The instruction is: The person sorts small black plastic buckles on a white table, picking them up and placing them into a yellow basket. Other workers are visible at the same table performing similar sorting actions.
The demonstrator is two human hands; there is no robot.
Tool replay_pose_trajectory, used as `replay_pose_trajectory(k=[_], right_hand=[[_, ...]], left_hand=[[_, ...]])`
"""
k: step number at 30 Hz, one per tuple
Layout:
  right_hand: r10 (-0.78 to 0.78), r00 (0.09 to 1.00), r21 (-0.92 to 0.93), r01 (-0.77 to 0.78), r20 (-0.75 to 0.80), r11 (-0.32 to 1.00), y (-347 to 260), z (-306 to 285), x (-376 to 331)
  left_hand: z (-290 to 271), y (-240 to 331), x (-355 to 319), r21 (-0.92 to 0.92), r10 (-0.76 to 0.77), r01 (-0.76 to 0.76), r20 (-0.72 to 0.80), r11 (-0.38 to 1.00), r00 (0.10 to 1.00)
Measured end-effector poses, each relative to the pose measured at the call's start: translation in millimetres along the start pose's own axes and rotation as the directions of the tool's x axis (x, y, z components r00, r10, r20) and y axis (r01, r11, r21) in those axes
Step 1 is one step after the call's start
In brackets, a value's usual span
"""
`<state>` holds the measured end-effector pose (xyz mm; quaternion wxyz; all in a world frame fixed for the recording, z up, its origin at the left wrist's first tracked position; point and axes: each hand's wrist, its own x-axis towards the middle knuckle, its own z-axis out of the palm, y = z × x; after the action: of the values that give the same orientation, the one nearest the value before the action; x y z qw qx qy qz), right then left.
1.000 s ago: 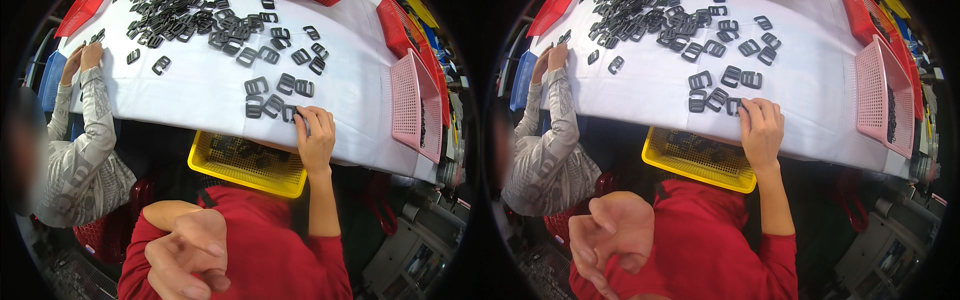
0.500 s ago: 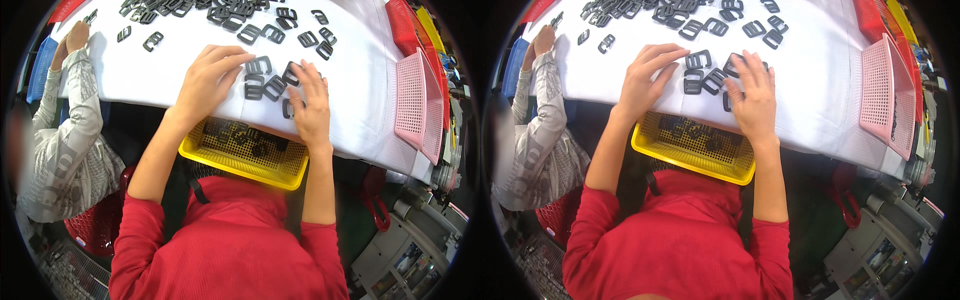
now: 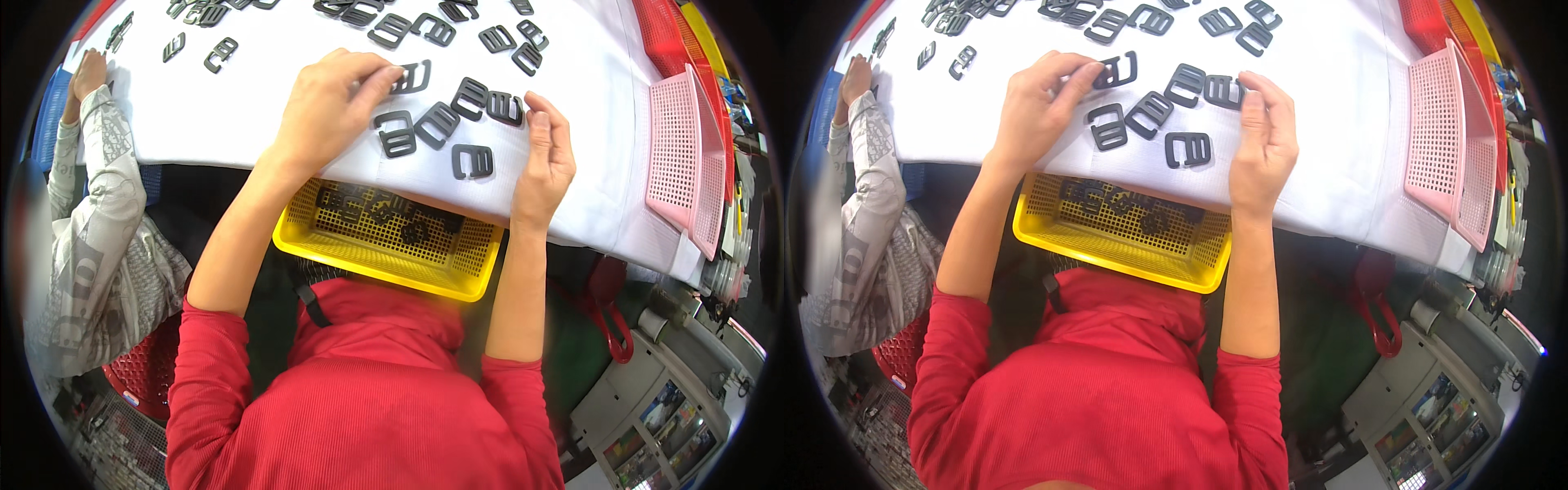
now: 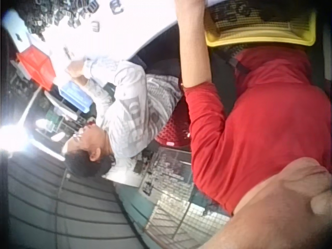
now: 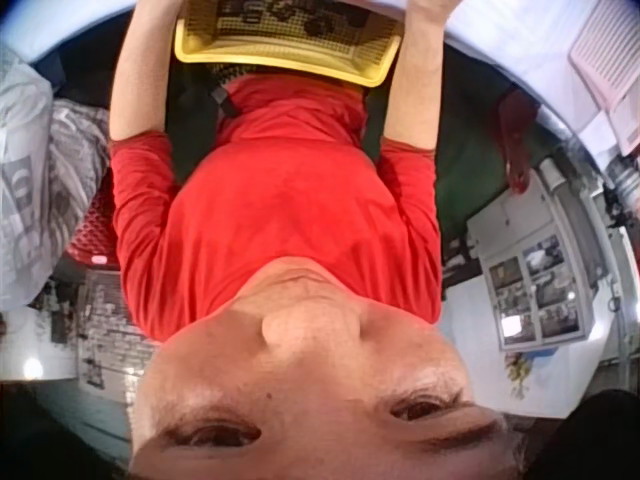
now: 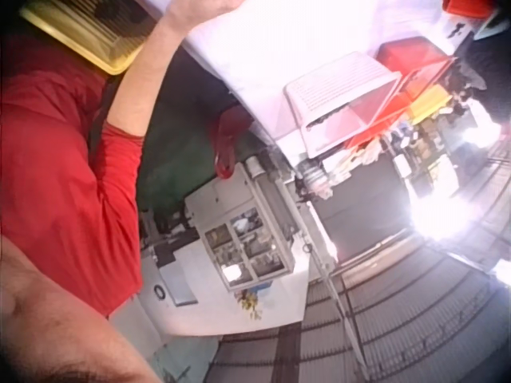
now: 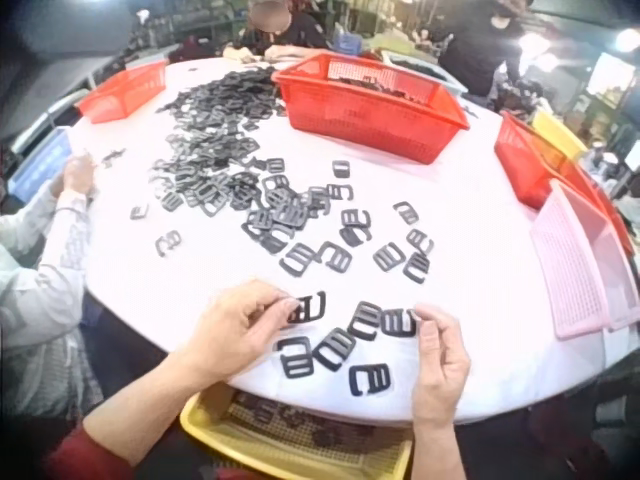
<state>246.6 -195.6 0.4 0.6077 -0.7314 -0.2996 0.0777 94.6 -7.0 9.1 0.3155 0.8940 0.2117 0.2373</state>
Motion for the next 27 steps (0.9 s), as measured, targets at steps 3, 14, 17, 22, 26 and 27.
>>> replay_pose_trajectory(k=[3, 14, 17, 22, 26, 27], right_hand=[[-0.258, 0.944, -0.426, 0.325, 0.208, 0.844, 3, 11, 2], [-0.262, 0.64, -0.418, 0.706, 0.722, 0.572, -18, 51, 9], [-0.247, 0.554, -0.296, 0.71, 0.795, 0.639, -27, 41, -5], [-0.145, 0.403, -0.183, 0.671, 0.904, 0.719, -50, 15, -53], [-0.224, 0.415, -0.079, 0.597, 0.882, 0.798, -61, 2, -59], [-0.283, 0.457, -0.069, 0.613, 0.843, 0.787, -58, 0, -44]], left_hand=[[-10, 2, -5, 0.036, -0.142, 0.141, 0.015, 0.989, 0.99], [-31, -27, -21, -0.164, -0.19, 0.152, -0.255, 0.975, 0.948], [-31, -27, -16, -0.213, -0.17, 0.12, -0.232, 0.97, 0.958], [-20, -19, 12, -0.023, 0.113, -0.117, -0.142, 0.993, 0.983], [11, -19, 50, 0.087, 0.31, -0.306, -0.033, 0.948, 0.95], [18, -19, 59, 0.122, 0.343, -0.337, -0.034, 0.934, 0.939]])
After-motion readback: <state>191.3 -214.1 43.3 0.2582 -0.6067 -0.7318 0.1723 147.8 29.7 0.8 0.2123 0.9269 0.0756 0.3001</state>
